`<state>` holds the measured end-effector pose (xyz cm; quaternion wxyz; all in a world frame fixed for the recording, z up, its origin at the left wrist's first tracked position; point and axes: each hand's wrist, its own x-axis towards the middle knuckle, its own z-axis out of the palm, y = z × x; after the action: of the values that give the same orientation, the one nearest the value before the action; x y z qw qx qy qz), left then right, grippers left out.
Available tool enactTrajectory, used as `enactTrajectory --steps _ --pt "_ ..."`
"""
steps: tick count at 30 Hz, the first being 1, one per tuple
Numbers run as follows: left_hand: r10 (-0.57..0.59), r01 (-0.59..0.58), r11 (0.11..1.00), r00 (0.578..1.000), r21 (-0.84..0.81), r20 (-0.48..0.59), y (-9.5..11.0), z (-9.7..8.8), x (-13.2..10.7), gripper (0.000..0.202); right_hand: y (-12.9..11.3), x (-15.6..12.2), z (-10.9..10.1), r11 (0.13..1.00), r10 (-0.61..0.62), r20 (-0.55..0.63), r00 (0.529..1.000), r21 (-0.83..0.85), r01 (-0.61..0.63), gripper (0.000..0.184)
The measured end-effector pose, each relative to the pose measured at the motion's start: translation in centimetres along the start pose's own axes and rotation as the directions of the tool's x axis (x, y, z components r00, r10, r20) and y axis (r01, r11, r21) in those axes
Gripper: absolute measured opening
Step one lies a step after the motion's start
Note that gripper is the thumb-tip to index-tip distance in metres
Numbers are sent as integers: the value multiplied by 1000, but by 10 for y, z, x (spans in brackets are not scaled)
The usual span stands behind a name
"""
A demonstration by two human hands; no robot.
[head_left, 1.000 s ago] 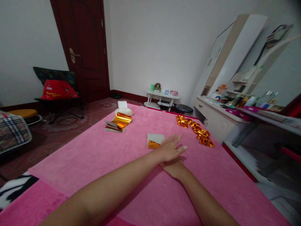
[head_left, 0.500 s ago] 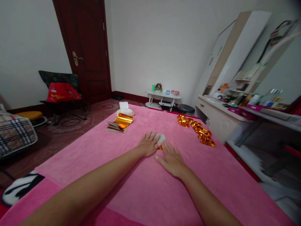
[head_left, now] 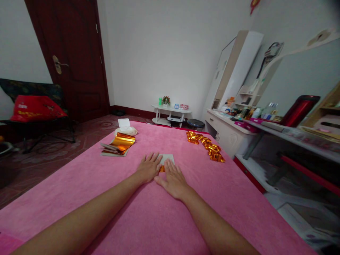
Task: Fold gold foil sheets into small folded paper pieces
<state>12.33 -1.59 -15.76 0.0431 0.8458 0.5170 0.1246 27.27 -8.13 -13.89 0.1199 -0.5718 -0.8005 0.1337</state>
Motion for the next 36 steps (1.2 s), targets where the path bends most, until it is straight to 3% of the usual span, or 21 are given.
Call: enactTrajectory --steps 4,7,10,13,17,23,28,31,33,36 --pt "-53 41 994 991 -99 -125 -8 3 2 51 36 -2 -5 996 38 -30 999 -80 -40 80" --pt "-35 -11 981 972 -192 -233 -10 -3 -3 48 44 0 -4 998 36 -93 995 -56 -41 73" --pt "152 -233 947 931 -220 -331 -3 -15 -17 34 45 2 0 999 38 -201 979 17 -36 73" --pt "319 -373 910 908 -181 -271 9 -25 -32 37 48 3 2 994 8 -313 950 109 28 73" --pt "257 -316 931 923 -183 -287 16 -26 -34 43 52 7 1 969 -16 -432 902 216 121 69" --pt "89 -170 922 967 -349 -237 2 -13 -22 47 49 7 -3 931 29 -508 861 326 161 58" --pt "11 -139 847 970 -512 -245 -7 -7 -15 50 48 5 -3 883 99 -481 871 446 145 48" --pt "23 -171 890 943 -423 -333 -4 -11 -15 56 49 6 -3 908 101 -498 861 401 125 48" --pt "92 -217 932 916 -291 -389 1 -16 -17 46 49 6 -4 938 49 -517 855 318 138 42" --pt "262 -310 944 910 -108 -320 8 -24 -24 20 46 3 -7 971 -5 -474 881 208 117 34"
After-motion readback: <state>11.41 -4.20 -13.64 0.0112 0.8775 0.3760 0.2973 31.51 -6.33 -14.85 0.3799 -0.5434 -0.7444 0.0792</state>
